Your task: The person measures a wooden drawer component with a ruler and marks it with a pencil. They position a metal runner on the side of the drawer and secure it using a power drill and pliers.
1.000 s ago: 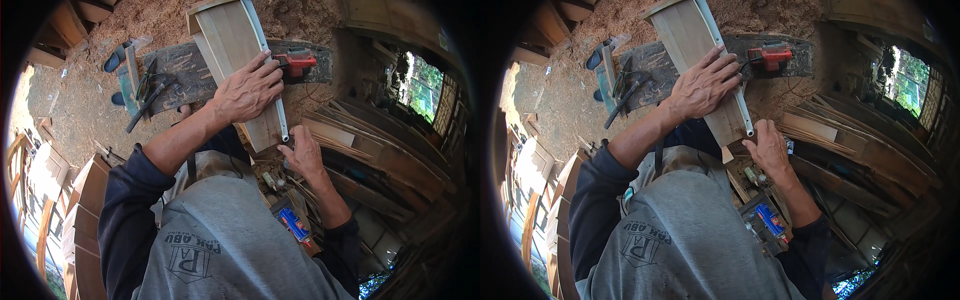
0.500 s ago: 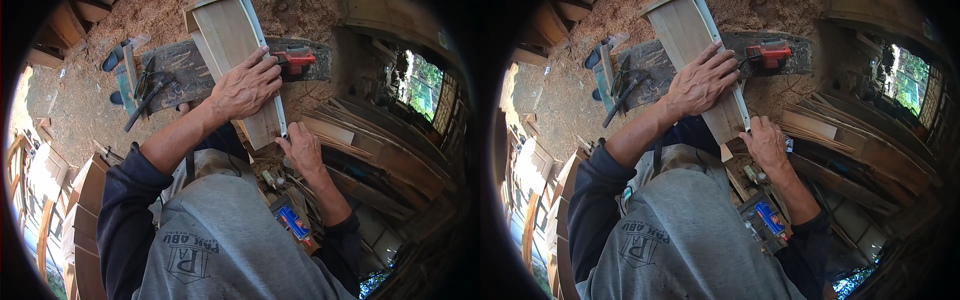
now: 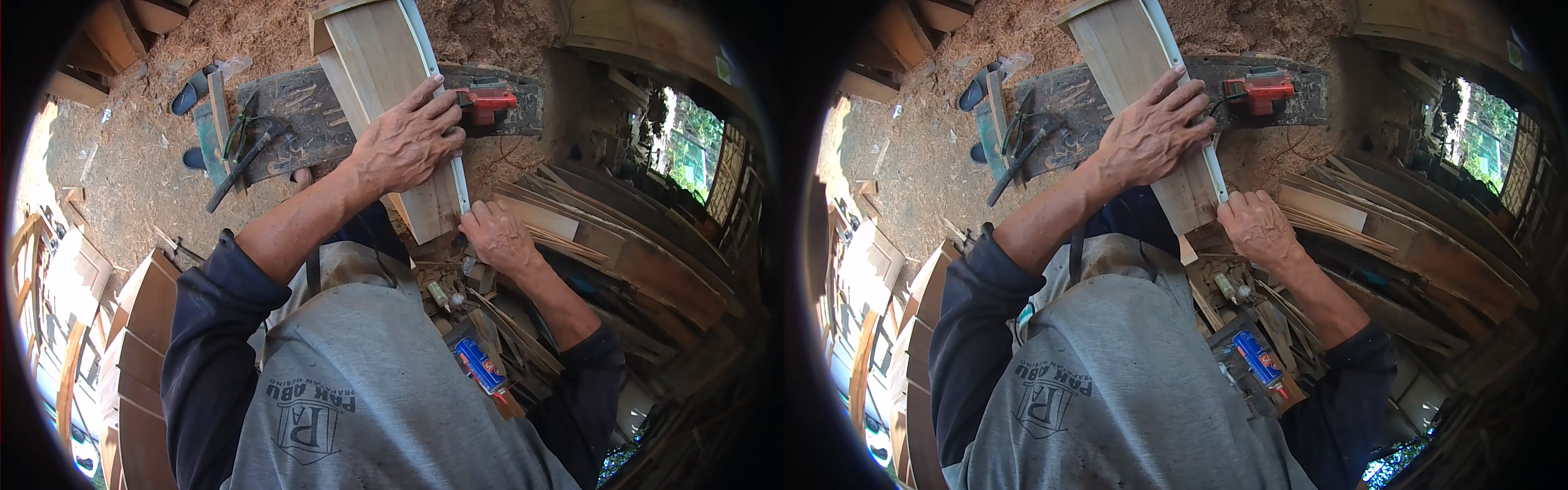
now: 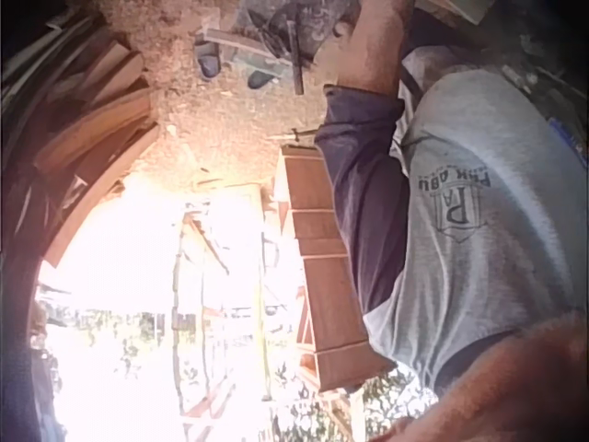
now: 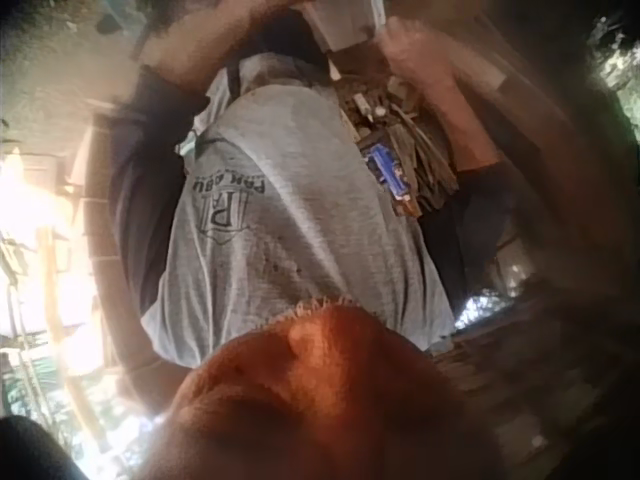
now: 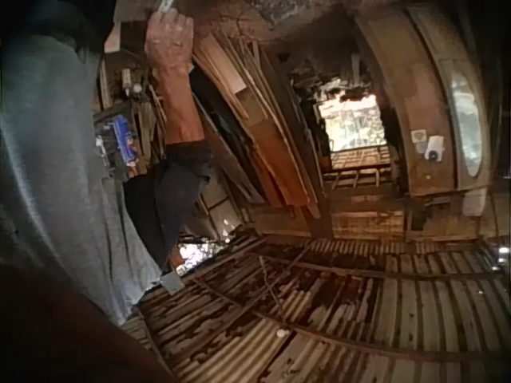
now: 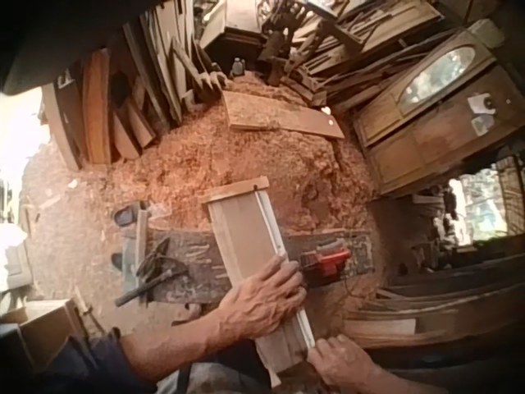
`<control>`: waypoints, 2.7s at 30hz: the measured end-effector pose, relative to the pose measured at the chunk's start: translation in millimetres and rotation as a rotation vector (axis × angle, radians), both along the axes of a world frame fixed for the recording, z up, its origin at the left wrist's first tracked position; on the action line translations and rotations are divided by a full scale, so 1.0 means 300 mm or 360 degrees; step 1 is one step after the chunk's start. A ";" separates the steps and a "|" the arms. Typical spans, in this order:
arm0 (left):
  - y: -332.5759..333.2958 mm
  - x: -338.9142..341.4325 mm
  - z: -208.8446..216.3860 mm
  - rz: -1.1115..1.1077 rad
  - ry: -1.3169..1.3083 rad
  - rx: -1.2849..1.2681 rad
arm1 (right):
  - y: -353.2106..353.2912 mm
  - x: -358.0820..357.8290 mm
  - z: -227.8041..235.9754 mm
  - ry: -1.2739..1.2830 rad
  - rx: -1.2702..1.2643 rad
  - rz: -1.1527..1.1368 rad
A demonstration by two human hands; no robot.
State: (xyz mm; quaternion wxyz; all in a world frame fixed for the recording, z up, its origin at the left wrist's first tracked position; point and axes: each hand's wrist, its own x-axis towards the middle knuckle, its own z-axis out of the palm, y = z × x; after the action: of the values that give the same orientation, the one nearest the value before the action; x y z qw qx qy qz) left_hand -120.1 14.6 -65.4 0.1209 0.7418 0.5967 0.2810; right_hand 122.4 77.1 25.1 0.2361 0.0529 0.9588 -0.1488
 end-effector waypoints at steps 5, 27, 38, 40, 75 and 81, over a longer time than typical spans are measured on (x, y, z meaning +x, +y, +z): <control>0.001 -0.001 -0.001 0.0027 -0.0048 0.0051 | -0.076 0.002 -0.018 -0.0492 -0.0119 -0.1359; 0.000 -0.004 -0.002 -0.0023 -0.0012 -0.0060 | -0.089 -0.003 0.008 -0.0508 0.0187 -0.0798; -0.065 -0.082 -0.017 0.0258 -0.0531 0.0513 | -0.057 -0.009 -0.005 -0.0541 0.0050 -0.0820; -0.130 -0.161 -0.166 0.0957 -0.0718 0.0778 | -0.065 -0.055 0.011 -0.0750 -0.0321 -0.1473; -0.290 0.323 0.250 -0.0132 -0.2076 -0.0793 | -0.300 0.090 0.239 0.0010 -0.1981 -0.2195; -0.280 0.475 0.251 -0.0408 -0.1748 -0.1013 | -0.285 0.316 0.321 0.0115 -0.3080 -0.2862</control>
State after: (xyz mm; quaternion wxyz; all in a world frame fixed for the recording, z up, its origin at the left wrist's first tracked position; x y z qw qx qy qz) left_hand 22.4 -69.4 10.0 0.6553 0.4833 0.4088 0.4123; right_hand 217.3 -8.2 121.5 -0.0277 0.4737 0.1024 -0.8743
